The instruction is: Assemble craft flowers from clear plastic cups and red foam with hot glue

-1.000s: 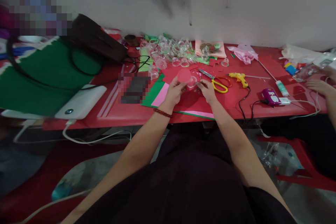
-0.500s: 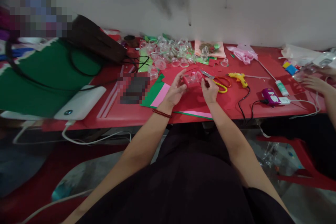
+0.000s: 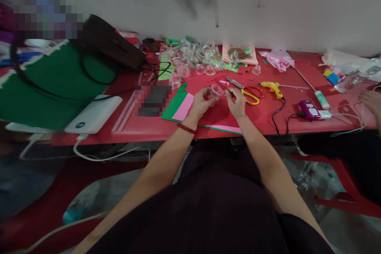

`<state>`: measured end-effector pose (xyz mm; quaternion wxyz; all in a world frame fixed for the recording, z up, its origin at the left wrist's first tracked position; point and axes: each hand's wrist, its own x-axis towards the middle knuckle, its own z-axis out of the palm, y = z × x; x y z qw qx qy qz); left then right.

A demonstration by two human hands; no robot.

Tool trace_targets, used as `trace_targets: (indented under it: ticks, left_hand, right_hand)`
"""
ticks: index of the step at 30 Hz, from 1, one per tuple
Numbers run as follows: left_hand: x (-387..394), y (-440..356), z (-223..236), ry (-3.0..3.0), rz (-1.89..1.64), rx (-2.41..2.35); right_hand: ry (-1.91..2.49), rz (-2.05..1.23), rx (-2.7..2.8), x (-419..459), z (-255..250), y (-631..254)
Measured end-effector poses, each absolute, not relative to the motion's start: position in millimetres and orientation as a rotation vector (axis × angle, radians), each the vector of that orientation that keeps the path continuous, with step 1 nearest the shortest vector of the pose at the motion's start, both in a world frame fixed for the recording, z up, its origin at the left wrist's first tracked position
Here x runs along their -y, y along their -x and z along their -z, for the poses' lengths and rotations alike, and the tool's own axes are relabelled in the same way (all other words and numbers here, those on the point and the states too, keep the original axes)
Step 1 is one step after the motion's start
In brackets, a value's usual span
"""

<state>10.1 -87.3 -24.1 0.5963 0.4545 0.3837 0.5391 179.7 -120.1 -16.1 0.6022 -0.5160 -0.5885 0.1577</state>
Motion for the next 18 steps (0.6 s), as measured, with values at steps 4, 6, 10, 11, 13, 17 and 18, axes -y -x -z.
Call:
trace_targets:
  ticks: [4, 6, 10, 11, 13, 17, 18]
  left_hand:
    - [88, -11, 20, -1.223, -1.314, -0.927]
    - [86, -11, 22, -1.255, -1.351, -0.878]
    - [77, -8, 30, -1.193, -1.461, -0.75]
    - [75, -7, 32, -1.165, -1.467, -0.72]
    - [72, -5, 35, -1.12, -1.439, -0.667]
    - [71, -4, 38, -1.183, -1.408, -0.666]
    - [71, -5, 39, -1.239, -1.431, -0.688]
  right_hand:
    - [1.19, -0.458, 1.226, 115, 21, -182]
    - [1.191, -0.5, 1.133, 109, 25, -184]
    - [1.292, -0.659, 1.036, 97, 34, -186]
    - [1.325, -0.701, 1.036, 95, 36, -186]
    - [1.375, -0.747, 1.066, 93, 40, -186]
    - [1.438, -0.639, 1.221, 94, 43, -189]
    - [1.452, -0.582, 1.247, 95, 43, -190]
